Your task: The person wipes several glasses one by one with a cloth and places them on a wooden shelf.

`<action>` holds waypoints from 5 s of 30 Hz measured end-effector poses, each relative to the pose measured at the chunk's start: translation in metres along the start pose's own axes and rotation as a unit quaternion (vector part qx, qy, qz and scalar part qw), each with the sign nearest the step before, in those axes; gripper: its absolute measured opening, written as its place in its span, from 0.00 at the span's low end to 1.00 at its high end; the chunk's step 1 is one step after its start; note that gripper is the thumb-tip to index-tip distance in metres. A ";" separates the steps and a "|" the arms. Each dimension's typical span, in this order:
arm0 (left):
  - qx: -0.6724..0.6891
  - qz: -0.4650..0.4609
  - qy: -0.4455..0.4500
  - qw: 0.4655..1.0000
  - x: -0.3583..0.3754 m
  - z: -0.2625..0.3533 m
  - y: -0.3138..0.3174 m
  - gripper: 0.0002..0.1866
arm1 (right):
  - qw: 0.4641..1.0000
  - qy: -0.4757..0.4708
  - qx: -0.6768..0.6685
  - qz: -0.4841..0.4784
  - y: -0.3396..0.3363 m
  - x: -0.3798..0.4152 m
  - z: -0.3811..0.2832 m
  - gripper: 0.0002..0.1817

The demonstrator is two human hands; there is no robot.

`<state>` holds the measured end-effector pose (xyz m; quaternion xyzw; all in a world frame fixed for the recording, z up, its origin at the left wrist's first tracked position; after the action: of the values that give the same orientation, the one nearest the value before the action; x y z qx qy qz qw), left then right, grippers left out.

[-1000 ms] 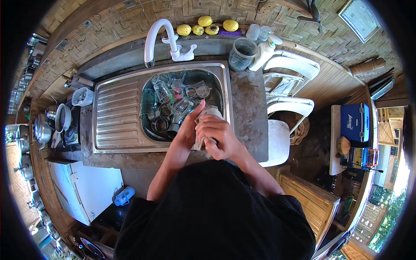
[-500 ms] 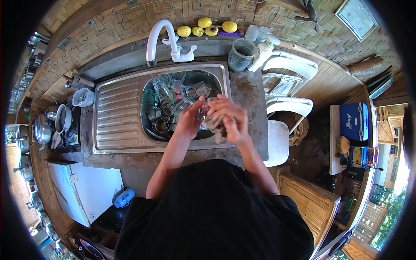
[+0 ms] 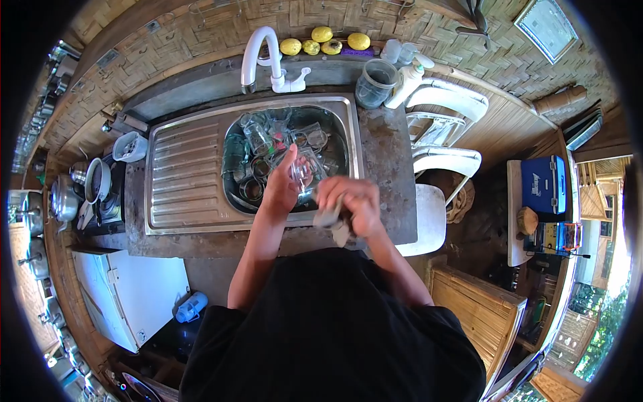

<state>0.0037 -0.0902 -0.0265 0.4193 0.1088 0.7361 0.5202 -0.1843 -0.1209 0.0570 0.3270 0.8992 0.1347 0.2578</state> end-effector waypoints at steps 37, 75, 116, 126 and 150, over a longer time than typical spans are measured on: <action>0.142 -0.218 -0.028 0.965 0.104 0.076 -0.142 0.30 | 0.937 0.081 0.326 0.096 0.181 -0.034 0.108 0.53; -0.196 -0.002 0.065 0.979 0.100 0.091 -0.170 0.46 | 0.975 0.017 0.160 0.154 0.185 -0.073 0.156 0.29; -0.149 -0.005 0.115 0.982 0.116 0.143 -0.185 0.16 | 0.931 0.306 0.035 0.197 0.211 -0.073 0.149 0.18; 0.135 -0.078 -0.038 0.987 0.114 0.134 -0.166 0.38 | 0.927 -0.075 0.293 0.222 0.234 -0.084 0.142 0.16; 0.063 0.016 0.111 0.992 0.119 0.148 -0.182 0.36 | 0.940 0.242 0.053 0.235 0.229 -0.059 0.182 0.26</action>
<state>0.2222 0.0502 0.0172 0.3689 0.2050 0.7780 0.4654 0.0737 0.0256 0.0222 0.4994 0.8381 0.2182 -0.0245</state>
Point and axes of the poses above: each hand's wrist, its own x-axis away from the middle knuckle, its own y-axis out of the palm, z = x × y, the point moved 1 cm from there along -x, towards the middle knuckle, and after that the axes turned 11 degrees about -x, right-handed, at the moved point
